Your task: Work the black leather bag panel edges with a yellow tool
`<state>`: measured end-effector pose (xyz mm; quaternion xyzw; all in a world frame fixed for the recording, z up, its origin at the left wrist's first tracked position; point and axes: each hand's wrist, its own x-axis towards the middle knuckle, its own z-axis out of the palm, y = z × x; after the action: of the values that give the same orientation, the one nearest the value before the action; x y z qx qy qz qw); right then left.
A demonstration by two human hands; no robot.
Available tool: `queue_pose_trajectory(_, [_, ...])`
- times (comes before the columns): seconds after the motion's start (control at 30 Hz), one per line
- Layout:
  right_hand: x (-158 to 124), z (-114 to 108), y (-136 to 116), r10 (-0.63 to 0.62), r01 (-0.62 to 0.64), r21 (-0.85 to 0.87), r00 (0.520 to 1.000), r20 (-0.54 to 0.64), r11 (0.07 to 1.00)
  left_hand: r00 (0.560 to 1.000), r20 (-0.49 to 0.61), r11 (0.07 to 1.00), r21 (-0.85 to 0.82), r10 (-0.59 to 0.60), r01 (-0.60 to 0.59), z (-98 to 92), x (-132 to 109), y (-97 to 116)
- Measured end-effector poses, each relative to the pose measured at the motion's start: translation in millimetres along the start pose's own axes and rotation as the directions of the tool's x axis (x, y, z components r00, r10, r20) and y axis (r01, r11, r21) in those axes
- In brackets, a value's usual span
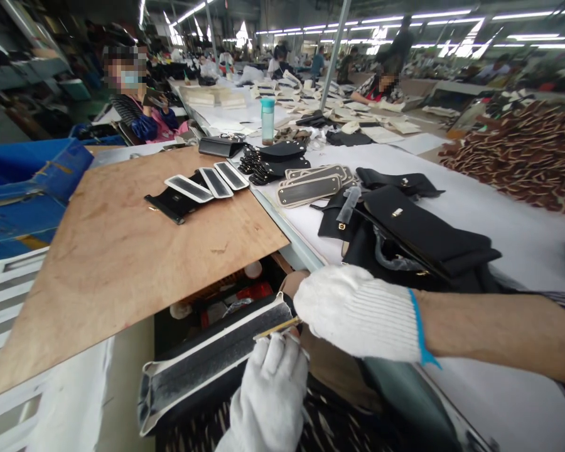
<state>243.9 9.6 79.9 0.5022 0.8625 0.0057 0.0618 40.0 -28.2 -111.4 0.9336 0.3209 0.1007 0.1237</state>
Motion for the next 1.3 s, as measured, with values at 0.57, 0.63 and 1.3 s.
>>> queue_pose_trajectory(0.57, [20, 78, 60, 0.387, -0.442, 0.321, 0.895, 0.222, 0.837, 0.998, -0.016, 0.979, 0.196, -0.057, 0.059, 3.5, 13, 10])
queue_pose_trajectory(0.63, [38, 81, 63, 0.297, -0.334, 0.258, 0.940, 0.170, 0.907, 0.998, -0.062, 0.974, 0.223, -0.032, 0.045, 0.8, 10, 12])
queue_pose_trajectory(1.3, [107, 82, 55, 0.018, -0.020, 0.027, 0.997, 0.073, 0.999, 0.857, 0.249, 0.893, 0.135, -0.451, 0.430, -84.7, 60, -9])
